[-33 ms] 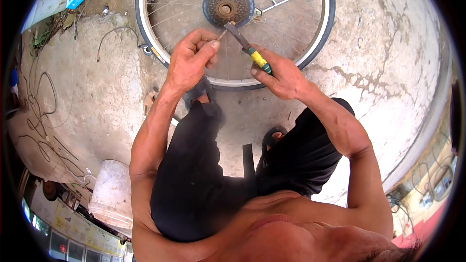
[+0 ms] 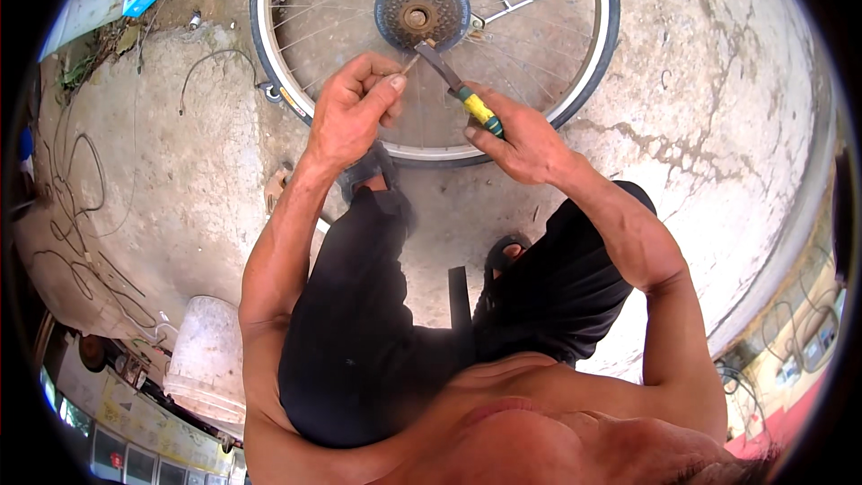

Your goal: The person repairs a bicycle wheel by gripping a component on the wheel hub with pliers, tapping it with a hammer, and removing the part by hand.

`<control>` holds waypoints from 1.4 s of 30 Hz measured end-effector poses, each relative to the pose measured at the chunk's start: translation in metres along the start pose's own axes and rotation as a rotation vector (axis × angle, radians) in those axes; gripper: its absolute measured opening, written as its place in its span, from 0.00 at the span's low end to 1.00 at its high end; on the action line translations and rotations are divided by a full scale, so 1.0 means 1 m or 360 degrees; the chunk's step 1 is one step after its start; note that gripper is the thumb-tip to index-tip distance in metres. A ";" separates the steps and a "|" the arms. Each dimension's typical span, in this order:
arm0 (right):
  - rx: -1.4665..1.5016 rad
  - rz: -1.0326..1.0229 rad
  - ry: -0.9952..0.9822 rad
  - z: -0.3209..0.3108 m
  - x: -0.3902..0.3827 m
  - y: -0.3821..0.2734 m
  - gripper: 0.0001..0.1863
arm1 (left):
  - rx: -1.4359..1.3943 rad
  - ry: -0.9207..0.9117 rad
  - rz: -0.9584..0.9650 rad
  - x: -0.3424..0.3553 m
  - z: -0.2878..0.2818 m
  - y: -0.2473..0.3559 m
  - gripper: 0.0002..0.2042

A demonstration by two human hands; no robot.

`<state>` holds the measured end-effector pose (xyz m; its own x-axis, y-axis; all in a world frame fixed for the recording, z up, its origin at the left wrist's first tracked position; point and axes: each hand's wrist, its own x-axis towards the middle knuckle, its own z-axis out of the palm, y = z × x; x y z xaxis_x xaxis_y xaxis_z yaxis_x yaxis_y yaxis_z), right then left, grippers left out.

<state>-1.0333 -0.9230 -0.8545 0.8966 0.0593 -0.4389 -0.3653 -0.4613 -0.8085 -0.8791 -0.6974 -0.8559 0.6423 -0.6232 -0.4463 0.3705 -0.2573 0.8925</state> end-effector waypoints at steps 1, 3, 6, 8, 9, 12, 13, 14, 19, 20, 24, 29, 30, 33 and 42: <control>-0.0007 -0.0007 -0.0005 -0.001 0.000 0.001 0.33 | 0.0031 -0.0005 -0.0008 0.001 0.000 0.000 0.07; 0.0032 0.0076 -0.0021 -0.004 0.002 -0.003 0.32 | 0.0061 0.0022 -0.0027 0.004 0.000 0.000 0.08; 0.0040 0.0125 0.0106 -0.008 0.006 -0.008 0.32 | 0.0006 0.0094 0.0026 0.014 -0.006 -0.008 0.12; 0.0009 0.0092 0.0248 -0.011 0.012 -0.006 0.32 | -0.0079 0.0137 0.0098 0.025 -0.009 -0.011 0.14; -0.0043 0.0083 0.0383 -0.014 0.017 -0.003 0.33 | 0.0104 0.0213 0.0117 0.030 -0.010 -0.011 0.17; -0.0235 -0.0047 0.0648 -0.020 0.037 0.012 0.33 | 0.0405 0.0268 0.0146 0.046 -0.012 -0.015 0.25; -0.0338 -0.0050 0.0698 -0.021 0.042 0.016 0.33 | 0.0492 0.0217 0.0162 0.050 -0.010 -0.017 0.27; -0.0439 -0.0051 0.0746 -0.020 0.046 0.017 0.33 | 0.0579 0.0165 0.0174 0.053 -0.009 -0.019 0.29; -0.0537 0.0142 0.0719 -0.019 0.055 0.013 0.33 | 0.0678 0.0119 0.0156 0.055 -0.010 -0.028 0.34; -0.0579 0.0145 0.0725 -0.019 0.055 0.016 0.33 | 0.0659 0.0119 0.0147 0.055 -0.010 -0.028 0.35; -0.0677 0.0075 0.0796 -0.017 0.056 0.027 0.34 | 0.0648 0.0068 0.0095 0.056 -0.011 -0.028 0.34; -0.0659 0.0104 0.0761 -0.016 0.058 0.026 0.34 | 0.0616 0.0073 0.0074 0.056 -0.012 -0.031 0.35; -0.0650 0.0116 0.0751 -0.016 0.059 0.025 0.35 | 0.0617 0.0072 0.0074 0.056 -0.011 -0.031 0.35; -0.0655 0.0136 0.0724 -0.016 0.060 0.023 0.35 | 0.0629 0.0082 0.0064 0.056 -0.012 -0.034 0.35; -0.0762 0.0040 0.0791 -0.013 0.062 0.026 0.38 | 0.0530 0.0107 0.0083 0.056 -0.012 -0.039 0.35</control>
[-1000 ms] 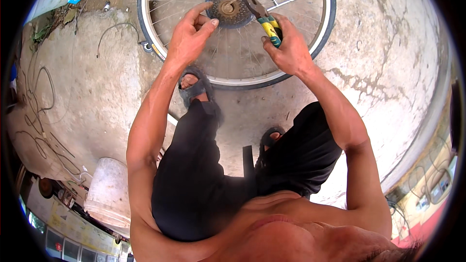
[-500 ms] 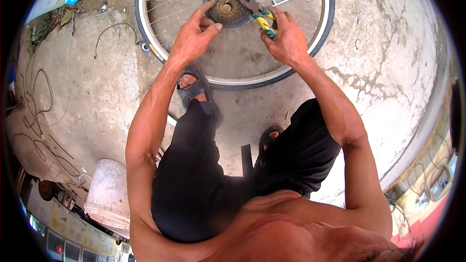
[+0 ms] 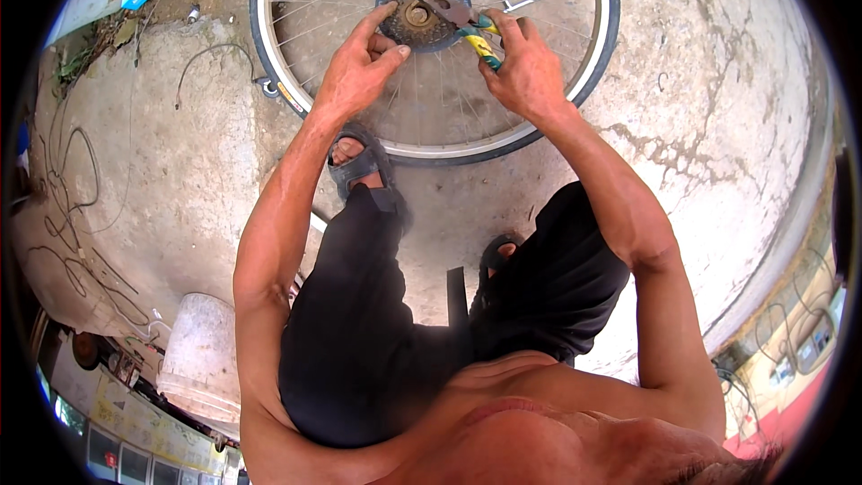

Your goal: The person repairs a bicycle wheel by gripping a component on the wheel hub with pliers, tapping it with a hammer, and removing the part by hand.

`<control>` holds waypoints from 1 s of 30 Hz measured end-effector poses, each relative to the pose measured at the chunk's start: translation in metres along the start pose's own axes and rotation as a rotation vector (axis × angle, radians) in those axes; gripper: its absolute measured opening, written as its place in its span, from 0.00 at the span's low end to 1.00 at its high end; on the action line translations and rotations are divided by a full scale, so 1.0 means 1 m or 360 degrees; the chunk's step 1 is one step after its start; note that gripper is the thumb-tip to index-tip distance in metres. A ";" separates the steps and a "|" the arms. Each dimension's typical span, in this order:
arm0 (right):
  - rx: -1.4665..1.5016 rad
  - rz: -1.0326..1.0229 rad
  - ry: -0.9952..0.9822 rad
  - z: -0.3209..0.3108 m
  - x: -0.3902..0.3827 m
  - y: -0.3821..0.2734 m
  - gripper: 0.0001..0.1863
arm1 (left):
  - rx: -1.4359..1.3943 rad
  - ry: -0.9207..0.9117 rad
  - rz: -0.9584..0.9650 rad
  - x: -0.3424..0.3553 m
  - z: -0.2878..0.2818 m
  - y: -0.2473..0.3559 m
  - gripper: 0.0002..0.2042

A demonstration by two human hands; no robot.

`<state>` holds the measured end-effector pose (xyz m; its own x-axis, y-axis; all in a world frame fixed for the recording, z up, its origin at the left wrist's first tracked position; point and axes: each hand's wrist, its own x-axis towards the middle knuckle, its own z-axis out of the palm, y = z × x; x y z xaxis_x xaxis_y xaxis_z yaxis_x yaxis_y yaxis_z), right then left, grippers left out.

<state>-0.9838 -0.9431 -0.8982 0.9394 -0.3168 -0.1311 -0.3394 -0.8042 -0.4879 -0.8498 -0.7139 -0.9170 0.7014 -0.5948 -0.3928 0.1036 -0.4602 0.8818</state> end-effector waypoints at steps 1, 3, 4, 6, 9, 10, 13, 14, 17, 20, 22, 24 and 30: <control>0.0002 -0.0002 -0.0001 0.000 0.000 -0.001 0.38 | 0.0001 -0.0003 0.0002 -0.001 -0.001 0.000 0.35; -0.0003 0.0000 -0.0014 0.000 0.001 -0.002 0.38 | 0.0005 -0.0006 0.0005 -0.002 -0.003 -0.002 0.35; 0.0001 -0.0001 -0.0013 0.000 0.001 -0.001 0.38 | -0.0043 0.0002 -0.0026 -0.005 -0.004 -0.003 0.34; -0.0051 -0.0029 0.0009 0.001 0.001 0.004 0.40 | -0.0090 0.0007 -0.0057 -0.014 -0.008 -0.006 0.34; -0.0083 -0.0024 -0.0049 0.000 0.003 0.001 0.40 | -0.0139 0.0239 -0.0265 -0.058 -0.036 -0.029 0.25; -0.0077 -0.0032 -0.0043 0.000 0.006 0.002 0.40 | -0.0151 0.0323 -0.0298 -0.078 -0.047 -0.056 0.22; -0.0066 -0.0036 -0.0009 -0.003 0.005 0.011 0.39 | 0.0117 0.0665 -0.0709 -0.154 -0.069 -0.131 0.13; -0.0067 -0.0030 -0.0004 -0.004 0.006 0.010 0.37 | 0.0270 0.0744 -0.0908 -0.185 -0.075 -0.157 0.17; -0.0056 -0.0031 -0.0014 -0.001 0.005 0.010 0.35 | 0.0778 0.0817 -0.1364 -0.267 -0.060 -0.220 0.29; -0.0056 -0.0031 -0.0041 0.002 0.009 0.008 0.36 | 0.0512 0.0893 -0.1669 -0.304 -0.032 -0.255 0.34; -0.0085 -0.0010 -0.0068 0.002 0.008 0.009 0.38 | 0.0535 0.0996 -0.1567 -0.302 -0.024 -0.265 0.33; -0.0073 -0.0022 -0.0046 0.001 0.007 0.009 0.37 | 0.0561 0.1106 -0.1463 -0.295 -0.023 -0.268 0.33; -0.0041 -0.0068 -0.0009 0.000 0.008 0.004 0.35 | 0.0396 0.0932 -0.1250 -0.283 -0.046 -0.251 0.20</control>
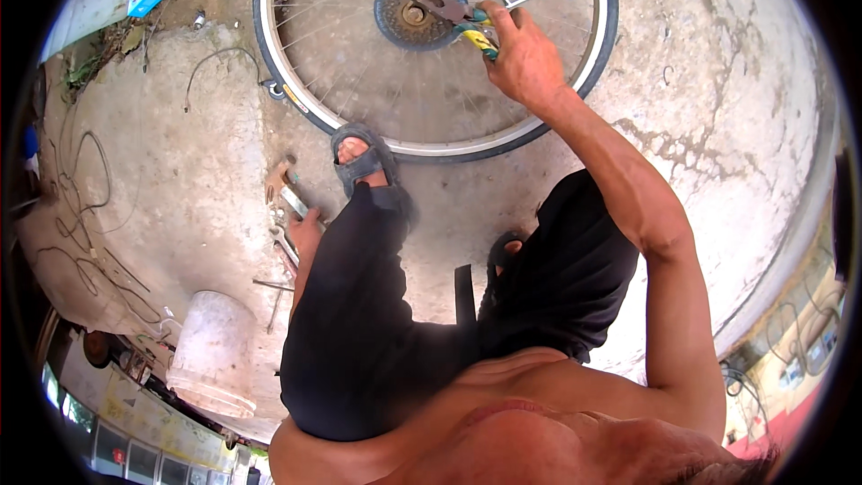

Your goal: The person repairs a bicycle wheel by gripping a component on the wheel hub with pliers, tapping it with a hammer, and removing the part by hand.

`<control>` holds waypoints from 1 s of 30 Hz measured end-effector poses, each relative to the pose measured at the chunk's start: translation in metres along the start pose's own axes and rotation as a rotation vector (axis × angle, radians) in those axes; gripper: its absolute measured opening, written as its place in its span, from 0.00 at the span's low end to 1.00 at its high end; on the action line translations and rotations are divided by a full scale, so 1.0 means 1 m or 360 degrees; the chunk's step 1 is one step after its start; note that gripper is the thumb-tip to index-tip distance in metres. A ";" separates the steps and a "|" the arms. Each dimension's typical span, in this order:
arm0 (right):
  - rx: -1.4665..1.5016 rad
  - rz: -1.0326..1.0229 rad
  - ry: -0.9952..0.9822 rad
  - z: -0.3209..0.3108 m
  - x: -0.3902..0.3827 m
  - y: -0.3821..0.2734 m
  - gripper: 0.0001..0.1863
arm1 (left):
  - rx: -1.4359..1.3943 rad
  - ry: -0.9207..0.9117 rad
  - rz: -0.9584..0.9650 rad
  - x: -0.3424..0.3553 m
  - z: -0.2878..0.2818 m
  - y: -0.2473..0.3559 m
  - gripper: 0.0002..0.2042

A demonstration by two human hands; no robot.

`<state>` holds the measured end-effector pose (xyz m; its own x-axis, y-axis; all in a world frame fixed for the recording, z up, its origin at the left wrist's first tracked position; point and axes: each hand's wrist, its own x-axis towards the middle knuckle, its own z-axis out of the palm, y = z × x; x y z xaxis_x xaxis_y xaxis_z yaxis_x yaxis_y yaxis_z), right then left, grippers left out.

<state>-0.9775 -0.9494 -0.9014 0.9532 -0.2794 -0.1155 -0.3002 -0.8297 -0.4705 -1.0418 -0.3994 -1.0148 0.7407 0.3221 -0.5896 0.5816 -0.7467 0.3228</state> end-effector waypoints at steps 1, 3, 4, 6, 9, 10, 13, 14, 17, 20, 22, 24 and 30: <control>-0.0003 0.0012 0.0007 -0.002 0.000 0.001 0.35 | -0.0436 -0.0101 -0.0209 -0.009 -0.009 0.017 0.17; -0.0036 0.0085 -0.0125 -0.007 0.001 0.000 0.33 | -0.1127 -0.0311 -0.0454 -0.021 -0.028 0.049 0.13; -0.0024 0.0095 -0.0110 -0.006 0.001 0.001 0.33 | -0.1114 -0.0310 -0.0436 -0.023 -0.038 0.062 0.13; 0.0029 0.0046 -0.0071 0.000 0.000 0.005 0.32 | -0.0514 -0.0249 -0.0034 -0.037 -0.064 0.108 0.14; 0.0032 0.0107 -0.0117 0.000 0.002 0.004 0.34 | -0.0399 -0.0193 0.0770 -0.062 -0.094 0.209 0.22; 0.0039 0.0112 -0.0112 0.001 0.002 0.005 0.34 | -0.0480 -0.0259 0.0968 -0.072 -0.099 0.251 0.25; 0.0030 0.0092 -0.0083 0.000 0.001 0.005 0.34 | 0.0296 -0.0478 0.1117 -0.088 -0.129 0.355 0.23; 0.0017 0.0081 -0.0091 0.001 0.002 0.005 0.34 | 0.0462 -0.0359 0.1438 -0.092 -0.130 0.376 0.22; 0.0010 0.0075 -0.0097 -0.001 0.003 0.013 0.34 | 0.0382 -0.0245 0.1880 -0.125 -0.120 0.433 0.22; 0.0018 0.0054 -0.0133 -0.006 0.004 0.005 0.34 | 0.0597 -0.0115 0.1952 -0.122 -0.110 0.446 0.21; 0.0006 0.0060 -0.0159 -0.010 0.006 0.000 0.34 | 0.0944 -0.0187 0.1816 -0.111 -0.117 0.460 0.20; -0.0010 0.0038 -0.0186 -0.010 0.006 -0.001 0.34 | 0.1039 -0.0192 0.1879 -0.106 -0.121 0.469 0.20; -0.0026 0.0046 -0.0134 -0.007 0.005 0.010 0.33 | 0.0532 -0.0049 0.2136 -0.122 -0.121 0.483 0.22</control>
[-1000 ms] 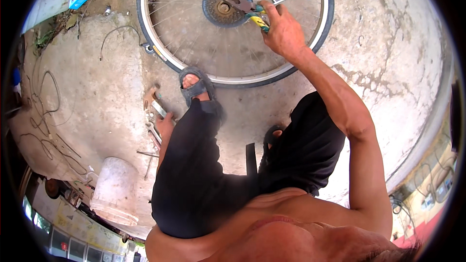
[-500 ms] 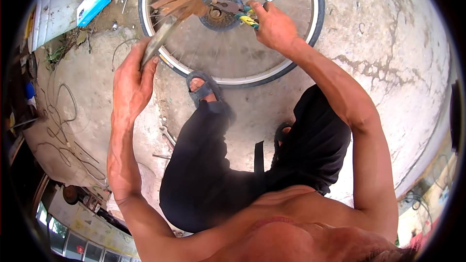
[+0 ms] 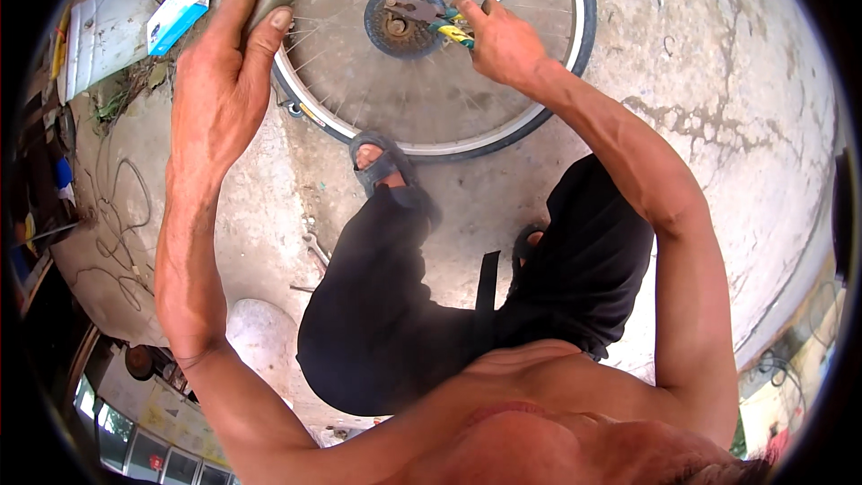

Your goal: The person repairs a bicycle wheel by gripping a component on the wheel hub with pliers, tapping it with a hammer, and removing the part by hand.

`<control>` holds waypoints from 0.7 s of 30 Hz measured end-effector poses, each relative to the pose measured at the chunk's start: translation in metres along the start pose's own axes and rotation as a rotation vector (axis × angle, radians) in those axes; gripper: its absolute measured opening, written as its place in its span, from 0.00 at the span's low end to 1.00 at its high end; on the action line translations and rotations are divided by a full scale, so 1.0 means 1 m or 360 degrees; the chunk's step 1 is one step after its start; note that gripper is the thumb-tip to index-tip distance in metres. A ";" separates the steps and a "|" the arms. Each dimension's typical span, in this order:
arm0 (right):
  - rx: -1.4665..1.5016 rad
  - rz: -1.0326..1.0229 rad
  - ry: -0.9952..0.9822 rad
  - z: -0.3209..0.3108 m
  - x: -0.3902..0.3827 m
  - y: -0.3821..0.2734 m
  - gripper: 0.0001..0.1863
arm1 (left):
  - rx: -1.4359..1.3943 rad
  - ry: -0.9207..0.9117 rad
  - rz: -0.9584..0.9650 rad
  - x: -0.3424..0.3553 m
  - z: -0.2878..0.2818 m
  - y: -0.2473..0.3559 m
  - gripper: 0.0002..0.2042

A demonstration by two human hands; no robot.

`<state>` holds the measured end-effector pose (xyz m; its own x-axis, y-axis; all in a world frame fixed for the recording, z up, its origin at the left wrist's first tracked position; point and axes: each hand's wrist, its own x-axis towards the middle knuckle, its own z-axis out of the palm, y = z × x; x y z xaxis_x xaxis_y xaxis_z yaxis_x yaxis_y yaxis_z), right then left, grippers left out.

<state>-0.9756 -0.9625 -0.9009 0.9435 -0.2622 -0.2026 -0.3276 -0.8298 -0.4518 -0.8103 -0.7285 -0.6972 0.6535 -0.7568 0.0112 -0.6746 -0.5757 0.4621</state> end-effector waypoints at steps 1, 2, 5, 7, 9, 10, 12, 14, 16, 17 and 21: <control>-0.0007 0.0013 -0.0002 0.001 0.000 0.002 0.33 | -0.0075 0.0048 -0.0068 -0.002 0.005 0.002 0.22; -0.0006 -0.0002 0.0009 0.000 0.001 0.003 0.33 | -0.0141 0.0100 -0.0140 -0.003 0.007 0.003 0.21; -0.0004 -0.0001 -0.0052 -0.004 0.001 -0.011 0.33 | 0.0394 -0.0507 -0.0179 0.006 0.006 -0.023 0.21; -0.0015 0.0033 -0.0114 -0.005 0.005 -0.012 0.33 | 0.0376 -0.0543 -0.0214 0.015 -0.004 -0.022 0.21; 0.0013 -0.0007 -0.0026 0.000 0.006 -0.009 0.33 | 0.0218 -0.0301 -0.0086 0.016 -0.009 -0.018 0.21; 0.0016 -0.0003 -0.0025 0.003 0.007 -0.008 0.33 | 0.0220 -0.0305 -0.0082 0.016 -0.014 -0.016 0.21; 0.0010 0.0018 -0.0031 0.003 0.002 0.002 0.33 | 0.0023 -0.0001 0.0132 0.023 -0.018 0.001 0.21; -0.0007 0.0027 -0.0024 -0.001 0.000 0.011 0.34 | -0.0055 -0.0042 0.0120 0.027 -0.015 0.006 0.24; 0.0025 -0.0038 -0.0016 -0.003 0.006 -0.002 0.34 | -0.0058 -0.0167 -0.0153 0.015 -0.009 -0.004 0.21; 0.0030 -0.0030 -0.0092 -0.006 0.008 -0.011 0.34 | 0.0290 -0.0533 -0.0112 0.013 -0.008 -0.022 0.21; 0.0008 -0.0098 -0.0160 -0.007 0.012 -0.007 0.33 | 0.0465 -0.0541 -0.0059 0.024 -0.011 -0.021 0.20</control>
<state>-0.9614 -0.9634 -0.8939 0.9522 -0.1597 -0.2604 -0.2695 -0.8403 -0.4704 -0.7762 -0.7311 -0.6969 0.5619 -0.7648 -0.3153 -0.7535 -0.6305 0.1864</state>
